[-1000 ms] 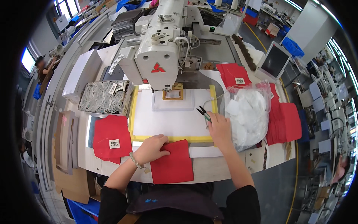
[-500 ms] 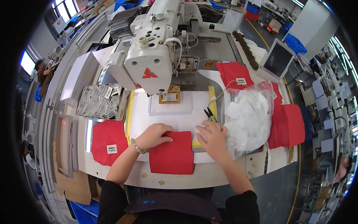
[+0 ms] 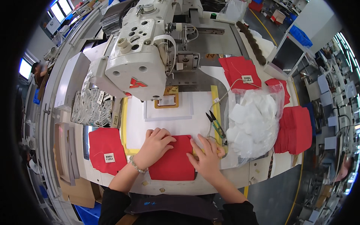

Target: The person sews white rectangular labels onto red fabric pieces using an industrial sewing machine. They repeatedly pick up a red fabric piece, place a label on it, align it under the needle, sew the label, and then cut the thread with scissors before stacking the finished piece.

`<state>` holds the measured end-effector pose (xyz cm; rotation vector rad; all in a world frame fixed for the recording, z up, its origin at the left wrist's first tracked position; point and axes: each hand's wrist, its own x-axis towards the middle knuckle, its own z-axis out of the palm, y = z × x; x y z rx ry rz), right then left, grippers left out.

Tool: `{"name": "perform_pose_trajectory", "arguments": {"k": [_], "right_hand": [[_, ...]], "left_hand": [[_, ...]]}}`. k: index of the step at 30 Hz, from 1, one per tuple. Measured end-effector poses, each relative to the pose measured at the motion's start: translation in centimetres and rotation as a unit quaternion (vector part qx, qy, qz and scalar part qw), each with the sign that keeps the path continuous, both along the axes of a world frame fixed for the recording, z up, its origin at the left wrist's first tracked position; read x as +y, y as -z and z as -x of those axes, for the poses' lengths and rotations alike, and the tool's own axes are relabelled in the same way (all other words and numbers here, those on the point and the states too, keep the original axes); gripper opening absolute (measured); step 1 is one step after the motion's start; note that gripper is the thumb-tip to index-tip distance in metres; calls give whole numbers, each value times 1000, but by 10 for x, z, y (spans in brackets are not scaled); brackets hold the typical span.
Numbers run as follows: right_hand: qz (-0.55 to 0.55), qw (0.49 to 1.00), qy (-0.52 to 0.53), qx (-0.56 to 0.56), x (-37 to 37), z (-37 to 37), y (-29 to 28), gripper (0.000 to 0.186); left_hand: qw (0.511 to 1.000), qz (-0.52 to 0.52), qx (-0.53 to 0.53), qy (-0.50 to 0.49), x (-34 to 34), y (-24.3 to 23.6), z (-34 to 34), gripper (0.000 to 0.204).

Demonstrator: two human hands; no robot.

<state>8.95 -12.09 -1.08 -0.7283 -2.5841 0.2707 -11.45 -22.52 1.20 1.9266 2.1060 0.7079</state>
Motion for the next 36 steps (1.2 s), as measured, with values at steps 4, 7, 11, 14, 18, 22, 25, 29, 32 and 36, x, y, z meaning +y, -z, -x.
{"name": "perform_pose_trajectory", "arguments": {"k": [4, 7, 11, 14, 18, 22, 25, 29, 32, 36], "right_hand": [[22, 1000, 8, 7, -1, 1, 0, 42], [34, 999, 7, 12, -1, 0, 1, 41], [40, 999, 2, 20, 0, 0, 1, 39], [42, 999, 0, 26, 1, -1, 3, 38], [41, 998, -2, 37, 1, -1, 3, 37], [59, 993, -27, 99, 2, -2, 0, 40], [117, 973, -80, 179, 6, -11, -1, 42], [272, 913, -163, 256, 9, -15, 9, 40], [237, 926, -253, 150, 16, -16, 3, 42], [180, 935, -293, 88, 23, 1, -8, 53]], "left_hand": [[1000, 0, 1, -4, 2, -2, 0, 14], [1000, 6, -2, -6, 3, -2, 0, 12], [1000, -2, -8, -10, 1, 0, 0, 12], [1000, -12, -15, -9, -1, 0, 0, 12], [999, -21, -24, -14, -2, 4, 0, 12], [996, -68, 62, 0, -9, 7, -5, 10], [969, -170, 176, 35, -25, -3, -7, 14], [935, -276, 218, 48, -33, -10, -5, 20], [927, -297, 227, 38, -26, -18, 0, 18], [929, -283, 235, 32, 9, -37, 12, 19]]}}
